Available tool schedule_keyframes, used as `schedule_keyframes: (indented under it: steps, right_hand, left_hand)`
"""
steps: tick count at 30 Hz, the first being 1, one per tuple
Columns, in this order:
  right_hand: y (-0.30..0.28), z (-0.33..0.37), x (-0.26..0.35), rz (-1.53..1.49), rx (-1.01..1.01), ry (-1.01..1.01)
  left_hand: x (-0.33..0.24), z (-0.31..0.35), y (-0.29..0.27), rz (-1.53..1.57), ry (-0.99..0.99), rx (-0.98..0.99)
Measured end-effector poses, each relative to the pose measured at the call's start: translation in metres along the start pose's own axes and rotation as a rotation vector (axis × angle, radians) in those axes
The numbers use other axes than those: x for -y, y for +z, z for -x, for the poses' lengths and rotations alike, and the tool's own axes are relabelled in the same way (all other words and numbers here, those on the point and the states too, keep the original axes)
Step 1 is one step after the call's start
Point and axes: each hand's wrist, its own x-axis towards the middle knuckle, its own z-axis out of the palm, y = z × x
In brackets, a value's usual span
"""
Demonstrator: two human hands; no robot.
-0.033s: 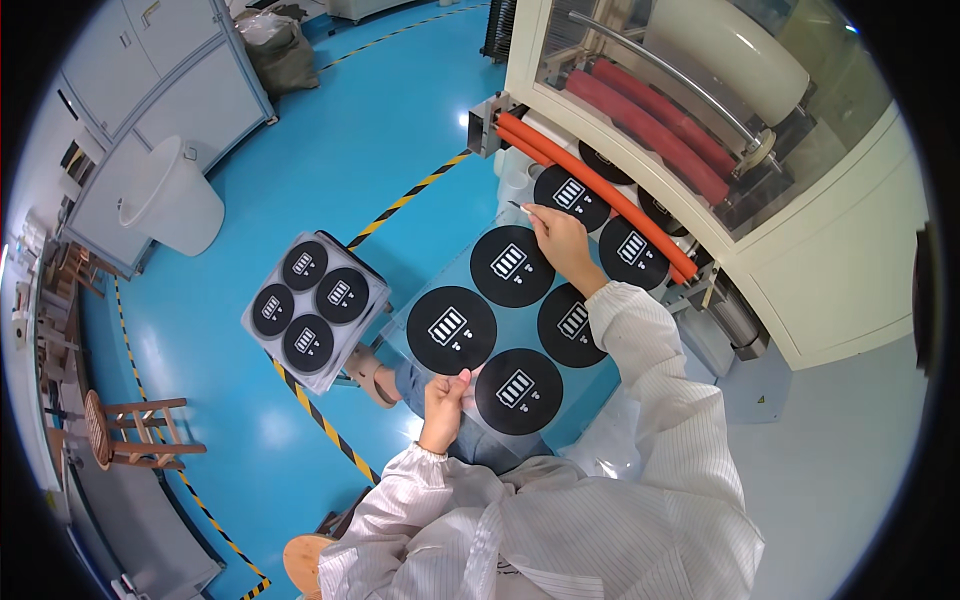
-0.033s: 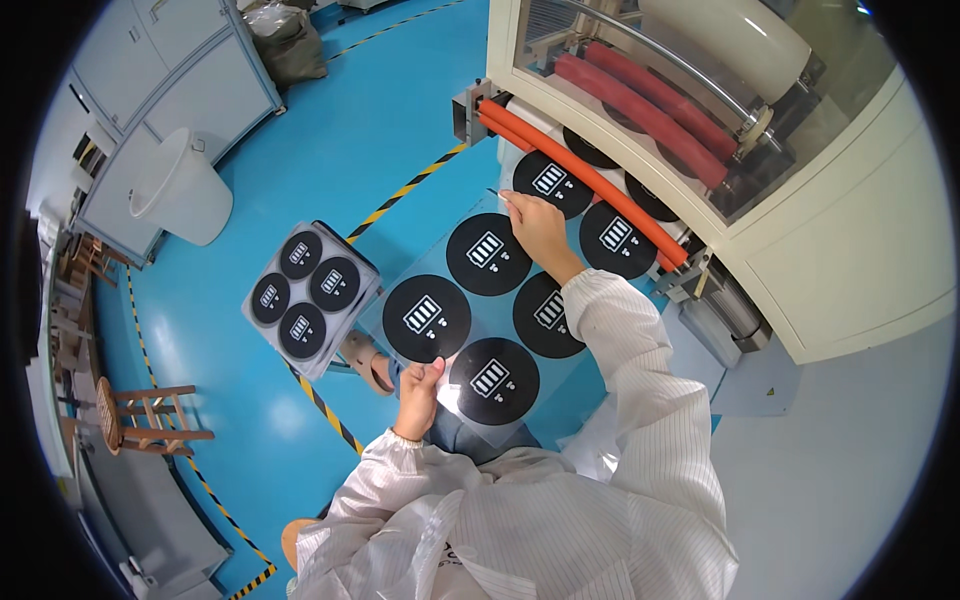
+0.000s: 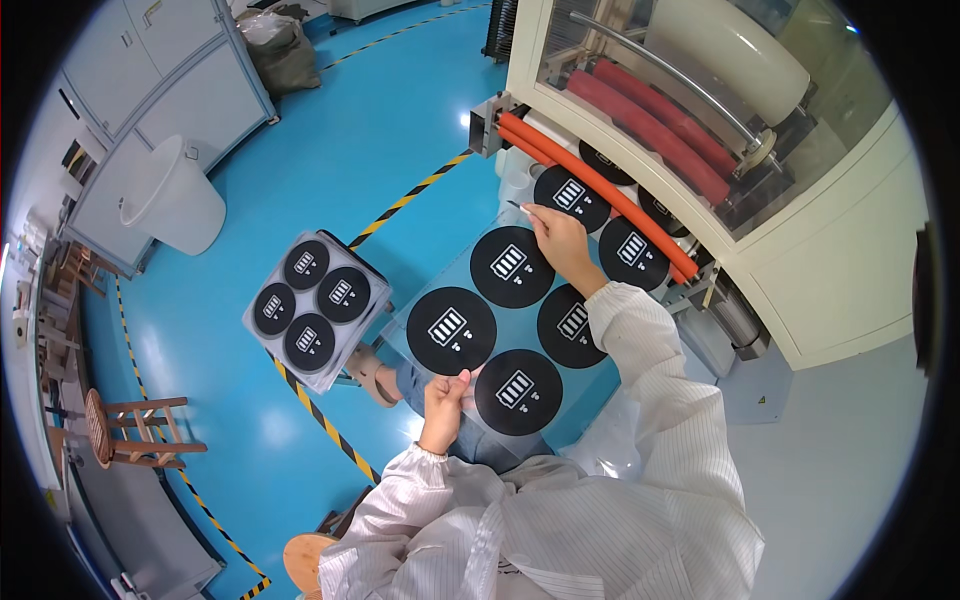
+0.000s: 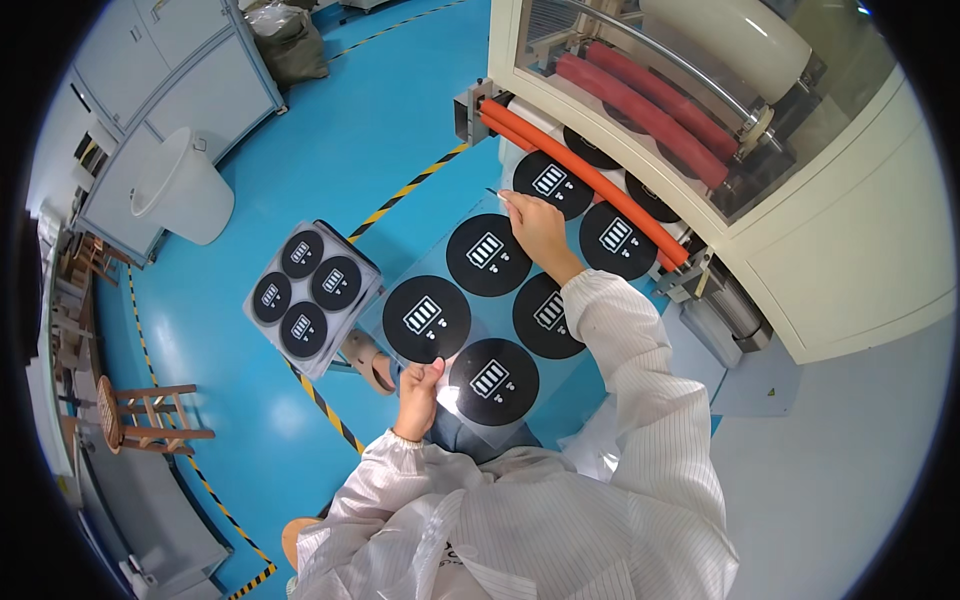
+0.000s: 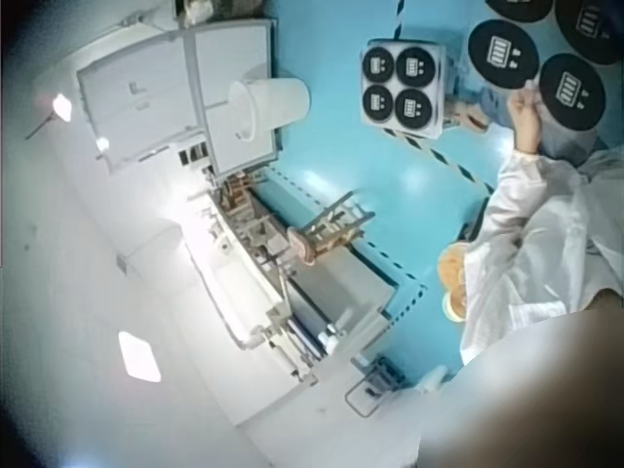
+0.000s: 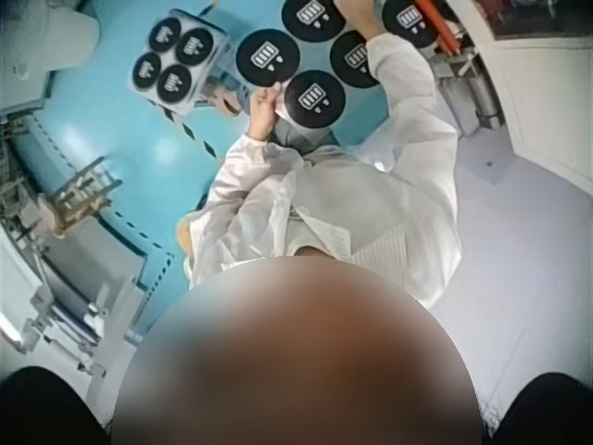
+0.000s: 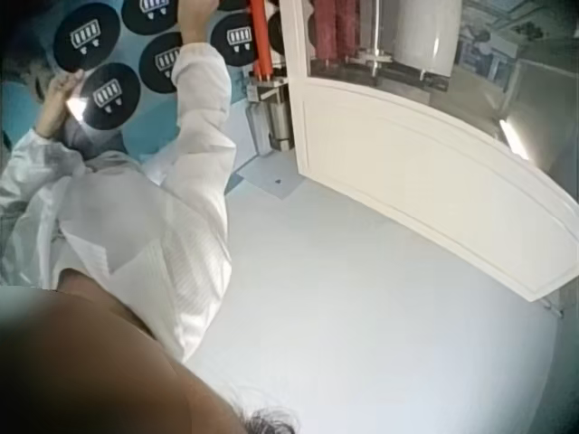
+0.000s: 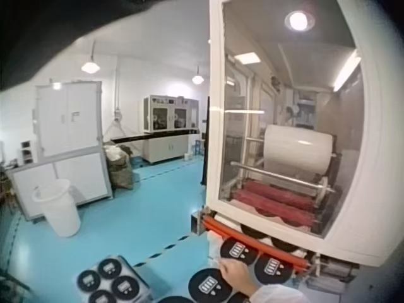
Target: Applying battery icon labels onto a transparent plastic sheet using a small pick tool.
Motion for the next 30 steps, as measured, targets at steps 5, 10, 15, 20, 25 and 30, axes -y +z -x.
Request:
schedule_keyframes:
  steps: [5, 10, 15, 20, 25, 30]
  right_hand:
    - [0.009, 0.004, 0.007, -0.001, 0.029, -0.012]
    - [0.012, -0.004, 0.007, 0.109, 0.212, 0.077]
    - [-0.010, 0.001, 0.002, -0.022, 0.358, 0.119]
    - [-0.085, 0.068, -0.006, -0.016, 0.459, 0.090]
    - [-0.211, 0.146, -0.031, -0.089, 0.755, 0.431]
    - [-0.228, 0.211, -0.085, -0.753, 0.623, 0.806]
  left_hand:
    - [0.002, 0.005, -0.013, -0.034, 0.028, -0.039]
    - [-0.004, 0.014, -0.016, -0.067, 0.028, -0.071]
    - [-0.015, 0.025, -0.003, 0.002, -0.006, -0.113]
    - [-0.019, 0.037, -0.008, 0.070, -0.070, -0.161]
    - [-0.019, 0.034, 0.018, -0.073, -0.042, -0.384]
    - [-0.021, -0.024, -0.042, -0.231, 0.172, -0.592]
